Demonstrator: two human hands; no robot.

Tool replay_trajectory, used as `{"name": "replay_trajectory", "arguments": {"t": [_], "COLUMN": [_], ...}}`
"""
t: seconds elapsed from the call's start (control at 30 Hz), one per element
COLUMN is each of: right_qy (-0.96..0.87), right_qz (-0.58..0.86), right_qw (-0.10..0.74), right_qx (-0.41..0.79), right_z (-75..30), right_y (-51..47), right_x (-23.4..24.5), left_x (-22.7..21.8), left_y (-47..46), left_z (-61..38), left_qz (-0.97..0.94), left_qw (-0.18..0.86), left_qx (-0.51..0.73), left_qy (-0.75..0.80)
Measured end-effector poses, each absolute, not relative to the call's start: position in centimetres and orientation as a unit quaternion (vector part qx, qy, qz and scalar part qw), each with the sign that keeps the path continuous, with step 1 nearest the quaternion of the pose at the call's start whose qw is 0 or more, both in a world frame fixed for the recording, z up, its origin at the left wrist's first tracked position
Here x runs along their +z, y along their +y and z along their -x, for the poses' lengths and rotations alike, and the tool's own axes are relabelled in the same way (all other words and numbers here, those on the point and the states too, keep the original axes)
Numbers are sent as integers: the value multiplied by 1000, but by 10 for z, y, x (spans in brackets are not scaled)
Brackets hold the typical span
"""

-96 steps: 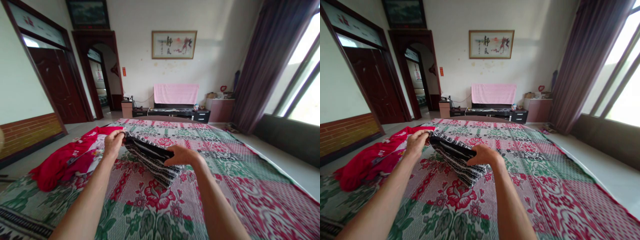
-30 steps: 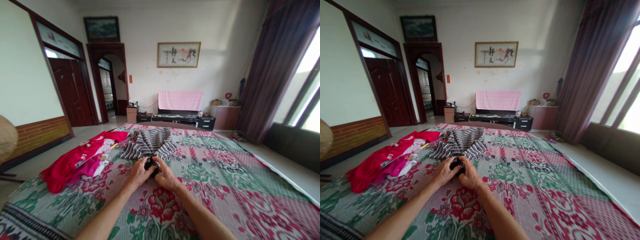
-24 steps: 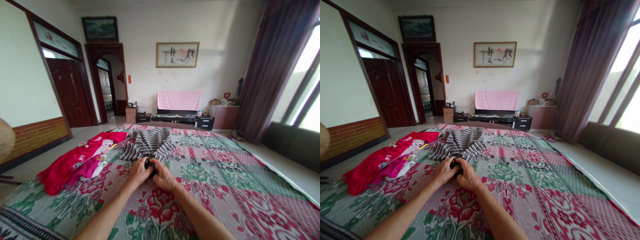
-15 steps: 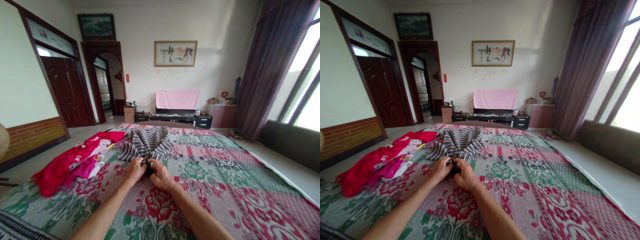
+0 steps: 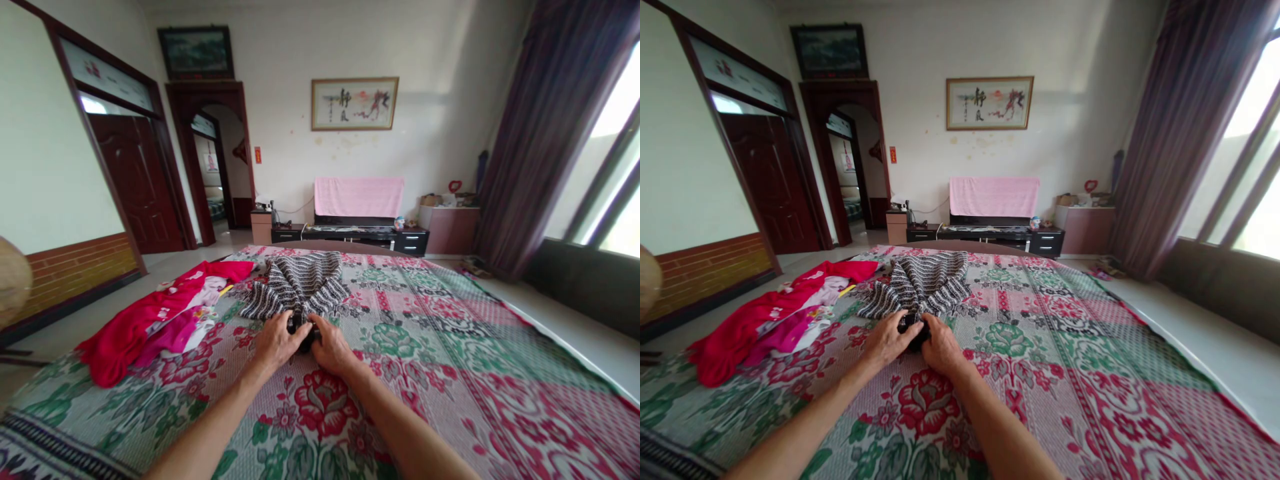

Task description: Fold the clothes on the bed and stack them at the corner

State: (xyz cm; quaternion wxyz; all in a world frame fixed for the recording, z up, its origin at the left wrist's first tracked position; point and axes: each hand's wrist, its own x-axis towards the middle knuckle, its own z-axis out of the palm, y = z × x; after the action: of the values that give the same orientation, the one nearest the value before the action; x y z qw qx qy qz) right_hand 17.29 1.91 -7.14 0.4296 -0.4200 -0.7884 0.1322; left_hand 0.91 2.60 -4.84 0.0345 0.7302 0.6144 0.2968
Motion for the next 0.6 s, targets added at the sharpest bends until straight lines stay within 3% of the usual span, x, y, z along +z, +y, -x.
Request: {"name": "replay_trajectory", "arguments": {"t": [0.23,0.4,0.6], "right_qy": [-806,-731,-607], "right_qz": [377,459,555], "right_qw": [416,484,565], "right_qx": [189,143,68], "right_z": [-167,-173,-212], "right_y": [9,17,44], "right_x": [-58,-54,-61], "left_x": [-54,-34,19], "left_y": [28,28,11], "left_z": [-15,-7,14], "left_qz": [-739,-774,-846], "left_qw": [8,46,230], "left_qx": [240,194,44], "left_qy": [629,600,479]}}
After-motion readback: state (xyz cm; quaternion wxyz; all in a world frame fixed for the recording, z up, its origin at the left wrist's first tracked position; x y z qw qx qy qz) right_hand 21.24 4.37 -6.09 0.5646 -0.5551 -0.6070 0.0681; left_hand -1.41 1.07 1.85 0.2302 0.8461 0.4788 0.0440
